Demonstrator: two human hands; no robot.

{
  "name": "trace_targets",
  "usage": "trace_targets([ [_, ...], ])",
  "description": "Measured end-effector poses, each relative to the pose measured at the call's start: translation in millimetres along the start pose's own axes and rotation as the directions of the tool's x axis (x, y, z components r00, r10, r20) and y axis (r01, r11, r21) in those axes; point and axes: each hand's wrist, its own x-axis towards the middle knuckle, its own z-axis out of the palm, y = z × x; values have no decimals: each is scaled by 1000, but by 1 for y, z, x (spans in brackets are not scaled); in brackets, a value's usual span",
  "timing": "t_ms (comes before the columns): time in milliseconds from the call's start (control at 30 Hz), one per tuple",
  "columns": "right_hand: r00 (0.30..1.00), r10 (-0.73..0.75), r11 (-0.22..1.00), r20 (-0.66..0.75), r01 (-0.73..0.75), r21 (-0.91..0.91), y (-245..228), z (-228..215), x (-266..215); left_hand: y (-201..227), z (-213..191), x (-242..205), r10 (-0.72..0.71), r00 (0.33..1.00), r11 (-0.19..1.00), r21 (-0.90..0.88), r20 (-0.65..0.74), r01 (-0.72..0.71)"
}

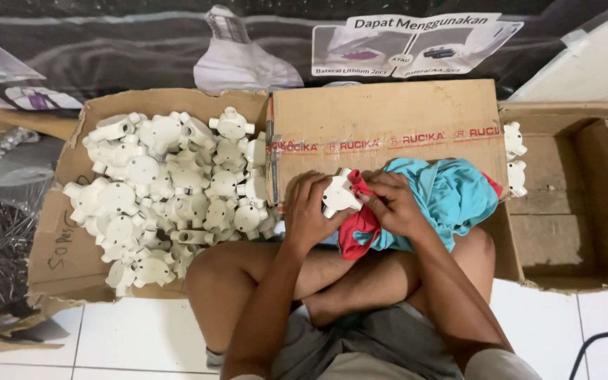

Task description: The person sits cross-legged on the floor and wipes white plastic parts with a red and blue cloth. They pick up each part from a cardboard box, wipe it thoroughly, and place it into a second box. The process is repeated for multiple parts.

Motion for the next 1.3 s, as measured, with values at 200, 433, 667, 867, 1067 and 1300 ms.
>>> trace_targets([
  [200, 994, 79, 898, 80, -106, 427, 3, -21, -10, -3, 4, -3, -82, 996, 995, 52, -42, 84],
  [433, 997, -2, 961, 80, 24, -277, -16, 3, -8, 3, -16, 0, -22, 959, 997, -61, 282, 40],
  [667, 969, 101, 954, 224, -30, -297, -7, -6, 4, -18, -9, -10, -43, 956, 986, -144, 289, 88],
  [867, 997, 68, 974, 34, -59, -218, 58, -3, -25, -14, -6, -14, -31, 975, 988, -141, 222, 63],
  [1067, 978, -34, 982, -206, -6, -188, 10, -5, -12, -4, 3, -12, -20, 1000, 1000, -3, -2, 20],
  [1300, 960, -268, 863, 84, 278, -421, -30, 31, -23, -24, 18, -27, -23, 995, 999, -37, -99, 19],
])
